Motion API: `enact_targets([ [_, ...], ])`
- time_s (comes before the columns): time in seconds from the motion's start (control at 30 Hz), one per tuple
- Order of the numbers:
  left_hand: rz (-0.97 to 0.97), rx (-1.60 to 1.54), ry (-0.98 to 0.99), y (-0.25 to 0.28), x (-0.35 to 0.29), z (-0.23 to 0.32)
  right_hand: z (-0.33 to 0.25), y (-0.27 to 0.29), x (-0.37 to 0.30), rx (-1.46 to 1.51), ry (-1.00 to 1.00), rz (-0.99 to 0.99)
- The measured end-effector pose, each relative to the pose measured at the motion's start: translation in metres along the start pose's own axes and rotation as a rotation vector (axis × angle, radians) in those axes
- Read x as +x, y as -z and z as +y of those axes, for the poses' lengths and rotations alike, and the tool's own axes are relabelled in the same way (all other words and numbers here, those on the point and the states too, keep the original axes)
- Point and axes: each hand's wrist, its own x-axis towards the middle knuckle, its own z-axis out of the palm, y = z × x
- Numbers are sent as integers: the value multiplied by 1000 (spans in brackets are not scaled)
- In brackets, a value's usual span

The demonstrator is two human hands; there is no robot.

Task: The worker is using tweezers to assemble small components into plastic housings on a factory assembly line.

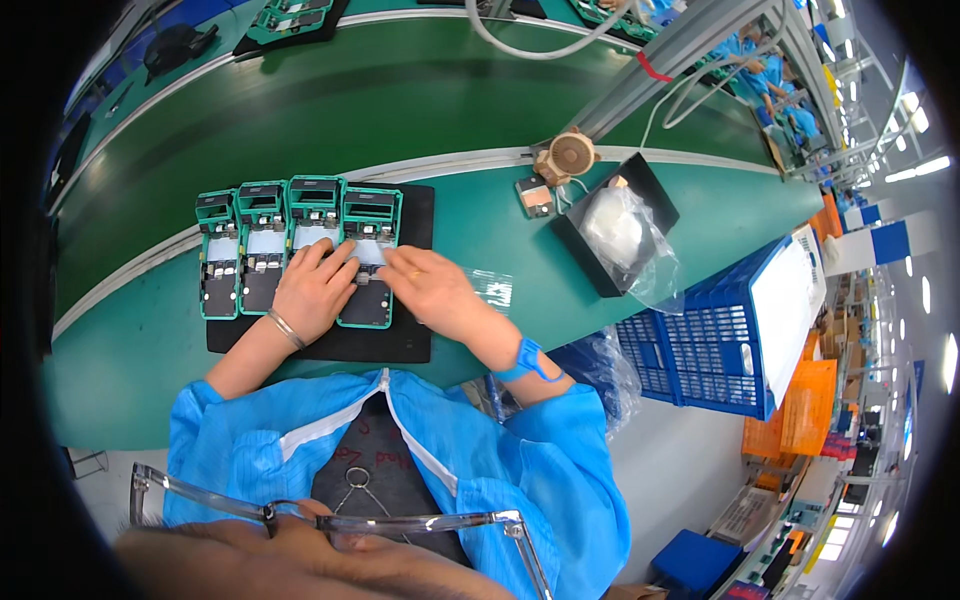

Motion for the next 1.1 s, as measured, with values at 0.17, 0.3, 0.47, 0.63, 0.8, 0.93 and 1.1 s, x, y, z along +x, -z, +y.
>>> enact_targets([
  [0.17, 36, 61, 1, 8, 7, 14, 4, 52, -61, 34, -290, 101],
  [0.3, 22, -256, -286, -13, 27, 57, -4, 50, -97, 113, -405, 85],
  [0.47, -94, -214, -387, -46, 35, 80, -5, 45, -106, 126, -418, 94],
  [0.63, -155, -126, -414, -48, 34, 79, 0, 41, -108, 112, -376, 101],
  [0.8, -158, -150, -398, -52, 30, 80, 5, 38, -108, -35, -270, 23],
  [0.93, -4, -265, -415, -38, 27, 76, 4, 45, -55, 36, -200, 48],
  [1.1, 238, -153, -168, 11, -6, 0, -12, 7, 4, 213, -14, 93],
])
